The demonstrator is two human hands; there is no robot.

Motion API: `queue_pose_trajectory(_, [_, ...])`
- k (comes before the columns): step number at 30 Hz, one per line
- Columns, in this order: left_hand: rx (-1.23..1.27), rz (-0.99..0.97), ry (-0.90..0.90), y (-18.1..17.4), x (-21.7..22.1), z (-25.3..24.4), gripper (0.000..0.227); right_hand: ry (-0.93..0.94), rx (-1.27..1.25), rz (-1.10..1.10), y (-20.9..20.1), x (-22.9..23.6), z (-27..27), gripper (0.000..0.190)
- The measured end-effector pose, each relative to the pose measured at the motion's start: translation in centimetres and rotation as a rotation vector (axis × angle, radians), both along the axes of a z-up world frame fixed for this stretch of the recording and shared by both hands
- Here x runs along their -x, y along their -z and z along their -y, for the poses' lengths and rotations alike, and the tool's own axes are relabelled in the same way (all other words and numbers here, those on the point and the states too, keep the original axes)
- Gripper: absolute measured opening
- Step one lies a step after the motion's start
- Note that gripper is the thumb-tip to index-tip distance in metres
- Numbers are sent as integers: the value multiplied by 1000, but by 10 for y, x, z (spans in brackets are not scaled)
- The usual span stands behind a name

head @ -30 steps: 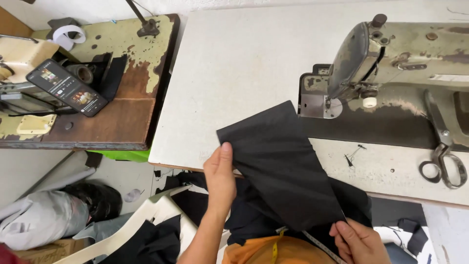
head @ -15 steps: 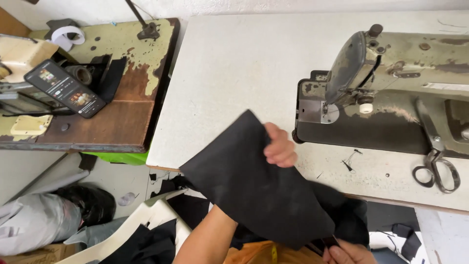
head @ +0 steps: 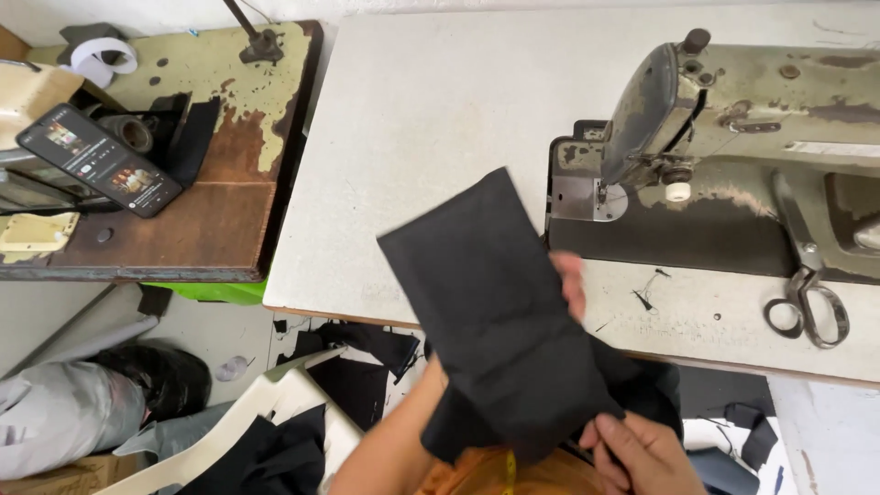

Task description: Trimming excess fabric and sewing components of a black garment using an industrial sewing machine and scissors.

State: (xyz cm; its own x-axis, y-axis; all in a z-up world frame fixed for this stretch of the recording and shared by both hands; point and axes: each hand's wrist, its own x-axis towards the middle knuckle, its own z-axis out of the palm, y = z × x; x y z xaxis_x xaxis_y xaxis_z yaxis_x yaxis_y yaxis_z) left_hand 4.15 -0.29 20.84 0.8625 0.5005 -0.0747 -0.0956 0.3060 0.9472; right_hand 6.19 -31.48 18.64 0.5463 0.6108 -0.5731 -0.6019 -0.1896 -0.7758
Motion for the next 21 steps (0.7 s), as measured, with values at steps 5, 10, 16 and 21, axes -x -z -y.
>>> queue_pose_trajectory(5, [-321,-333,-328,-94,25,-54,51,98,225,-207,-62,-18,-29,38])
queue_pose_trajectory(10, [-1277,-2,-229,-74,11,-42,30,-77,161,-198,-61,1,-51,38])
queue_pose_trajectory(16, [-1939,-571,13,-18,-34,-11,72,-168,234,-353,-61,16,-74,38])
queue_pose_trajectory(21, [-1924,-513,-137,-14,-27,2,69,-242,168,-373,-61,42,-99,36])
